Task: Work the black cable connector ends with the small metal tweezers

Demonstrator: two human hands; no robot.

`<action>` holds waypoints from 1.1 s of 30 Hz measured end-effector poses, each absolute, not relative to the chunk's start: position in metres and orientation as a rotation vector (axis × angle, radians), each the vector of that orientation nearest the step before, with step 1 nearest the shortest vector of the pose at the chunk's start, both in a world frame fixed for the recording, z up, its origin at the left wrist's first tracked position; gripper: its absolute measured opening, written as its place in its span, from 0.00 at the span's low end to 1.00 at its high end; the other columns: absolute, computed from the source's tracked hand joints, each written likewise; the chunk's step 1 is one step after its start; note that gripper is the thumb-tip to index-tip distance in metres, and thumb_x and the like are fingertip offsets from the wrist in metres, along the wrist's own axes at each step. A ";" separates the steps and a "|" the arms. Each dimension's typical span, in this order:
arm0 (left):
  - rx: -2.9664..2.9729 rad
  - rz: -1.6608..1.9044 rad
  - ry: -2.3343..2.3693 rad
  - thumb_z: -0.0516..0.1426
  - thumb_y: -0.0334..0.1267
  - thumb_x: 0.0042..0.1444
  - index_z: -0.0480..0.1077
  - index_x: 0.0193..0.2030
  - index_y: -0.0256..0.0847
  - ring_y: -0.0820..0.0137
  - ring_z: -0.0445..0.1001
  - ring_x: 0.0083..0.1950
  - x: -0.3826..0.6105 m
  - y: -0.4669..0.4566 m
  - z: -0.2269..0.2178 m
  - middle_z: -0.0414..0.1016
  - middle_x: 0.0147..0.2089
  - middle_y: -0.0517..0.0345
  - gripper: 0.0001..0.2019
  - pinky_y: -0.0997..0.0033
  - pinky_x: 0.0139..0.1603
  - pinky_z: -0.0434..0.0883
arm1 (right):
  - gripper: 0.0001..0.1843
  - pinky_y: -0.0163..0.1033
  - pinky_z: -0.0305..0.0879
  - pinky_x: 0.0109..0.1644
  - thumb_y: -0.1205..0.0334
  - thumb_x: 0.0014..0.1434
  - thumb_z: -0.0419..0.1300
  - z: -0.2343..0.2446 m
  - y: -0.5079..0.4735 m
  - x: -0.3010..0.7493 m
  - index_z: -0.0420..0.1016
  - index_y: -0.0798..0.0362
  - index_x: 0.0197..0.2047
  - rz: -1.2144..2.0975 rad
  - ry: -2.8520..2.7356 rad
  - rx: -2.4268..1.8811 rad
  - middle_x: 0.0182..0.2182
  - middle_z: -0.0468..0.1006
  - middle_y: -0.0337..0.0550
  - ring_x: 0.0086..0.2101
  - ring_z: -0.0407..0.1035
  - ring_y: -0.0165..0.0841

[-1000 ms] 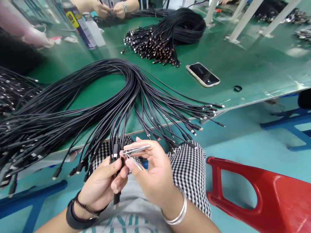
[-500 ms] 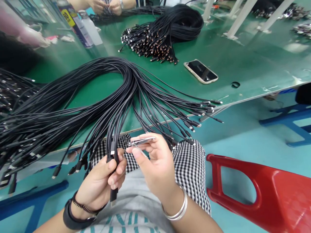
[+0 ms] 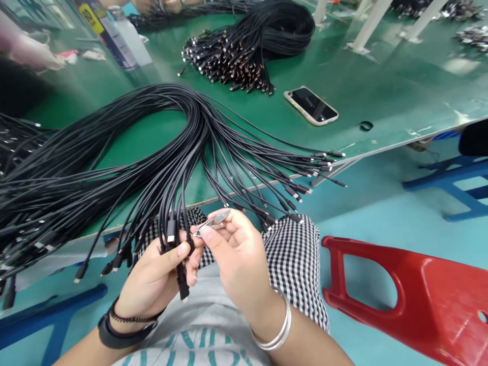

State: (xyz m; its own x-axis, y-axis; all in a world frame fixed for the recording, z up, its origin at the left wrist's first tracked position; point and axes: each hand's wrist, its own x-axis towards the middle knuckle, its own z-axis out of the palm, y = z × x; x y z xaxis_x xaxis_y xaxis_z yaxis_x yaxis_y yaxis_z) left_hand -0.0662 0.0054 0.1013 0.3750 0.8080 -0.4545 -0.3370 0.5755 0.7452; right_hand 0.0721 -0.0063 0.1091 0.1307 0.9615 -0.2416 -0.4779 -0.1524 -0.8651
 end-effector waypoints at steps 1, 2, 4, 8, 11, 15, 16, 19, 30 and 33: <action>0.618 0.788 0.925 0.65 0.40 0.52 0.74 0.31 0.33 0.74 0.73 0.20 -0.066 0.006 0.101 0.75 0.25 0.57 0.10 0.80 0.21 0.70 | 0.04 0.33 0.75 0.31 0.64 0.57 0.64 0.111 -0.005 0.072 0.73 0.51 0.36 1.390 -0.626 -1.079 0.31 0.80 0.38 0.25 0.75 0.29; 0.629 0.784 0.935 0.65 0.40 0.52 0.74 0.31 0.33 0.74 0.73 0.20 -0.066 0.006 0.100 0.75 0.25 0.57 0.10 0.80 0.21 0.70 | 0.03 0.32 0.75 0.29 0.65 0.57 0.64 0.112 -0.004 0.072 0.73 0.51 0.35 1.373 -0.641 -1.093 0.29 0.80 0.37 0.24 0.74 0.28; 0.643 0.780 0.938 0.65 0.40 0.53 0.74 0.31 0.34 0.74 0.74 0.21 -0.066 0.007 0.100 0.76 0.25 0.57 0.10 0.80 0.22 0.70 | 0.03 0.31 0.74 0.26 0.66 0.57 0.64 0.116 -0.003 0.072 0.73 0.51 0.34 1.339 -0.666 -1.118 0.27 0.79 0.35 0.22 0.73 0.28; 0.653 0.773 0.931 0.65 0.39 0.53 0.73 0.29 0.35 0.75 0.74 0.21 -0.065 0.008 0.102 0.76 0.26 0.57 0.10 0.79 0.24 0.70 | 0.05 0.29 0.74 0.25 0.69 0.55 0.64 0.121 -0.001 0.071 0.73 0.50 0.33 1.294 -0.690 -1.147 0.26 0.79 0.34 0.23 0.74 0.28; 0.644 0.774 0.931 0.65 0.39 0.53 0.73 0.29 0.35 0.75 0.74 0.21 -0.064 0.008 0.103 0.76 0.25 0.58 0.10 0.80 0.24 0.69 | 0.06 0.29 0.73 0.24 0.70 0.54 0.63 0.121 -0.002 0.071 0.73 0.49 0.33 1.284 -0.710 -1.161 0.25 0.78 0.33 0.21 0.74 0.27; 0.626 0.781 0.920 0.65 0.38 0.54 0.73 0.29 0.36 0.75 0.74 0.21 -0.063 0.007 0.103 0.77 0.25 0.58 0.09 0.79 0.24 0.69 | 0.05 0.30 0.72 0.22 0.69 0.55 0.63 0.121 -0.003 0.072 0.73 0.49 0.33 1.260 -0.745 -1.187 0.26 0.79 0.34 0.21 0.74 0.28; 0.621 0.785 0.915 0.65 0.38 0.53 0.73 0.29 0.36 0.75 0.74 0.21 -0.062 0.007 0.103 0.77 0.25 0.58 0.09 0.79 0.24 0.70 | 0.05 0.31 0.72 0.22 0.69 0.56 0.62 0.121 -0.004 0.072 0.73 0.49 0.33 1.256 -0.747 -1.188 0.26 0.79 0.35 0.21 0.74 0.29; 0.620 0.789 0.903 0.65 0.38 0.54 0.73 0.29 0.35 0.75 0.74 0.20 -0.061 0.007 0.103 0.76 0.25 0.58 0.09 0.80 0.23 0.69 | 0.04 0.31 0.73 0.22 0.68 0.57 0.62 0.121 -0.004 0.072 0.72 0.49 0.34 1.251 -0.717 -1.196 0.26 0.79 0.35 0.21 0.74 0.29; 0.699 0.686 0.937 0.64 0.40 0.55 0.74 0.31 0.35 0.75 0.74 0.20 -0.065 0.005 0.097 0.77 0.25 0.58 0.10 0.80 0.23 0.71 | 0.05 0.31 0.72 0.31 0.65 0.57 0.64 0.115 -0.006 0.083 0.72 0.49 0.38 1.481 -0.836 -1.073 0.36 0.79 0.37 0.31 0.75 0.28; 0.737 0.657 0.979 0.64 0.42 0.55 0.74 0.37 0.35 0.71 0.77 0.26 -0.066 0.004 0.097 0.78 0.25 0.55 0.11 0.77 0.29 0.74 | 0.07 0.35 0.72 0.39 0.65 0.57 0.64 0.118 -0.007 0.089 0.72 0.48 0.39 1.420 -1.034 -1.195 0.36 0.79 0.37 0.38 0.75 0.32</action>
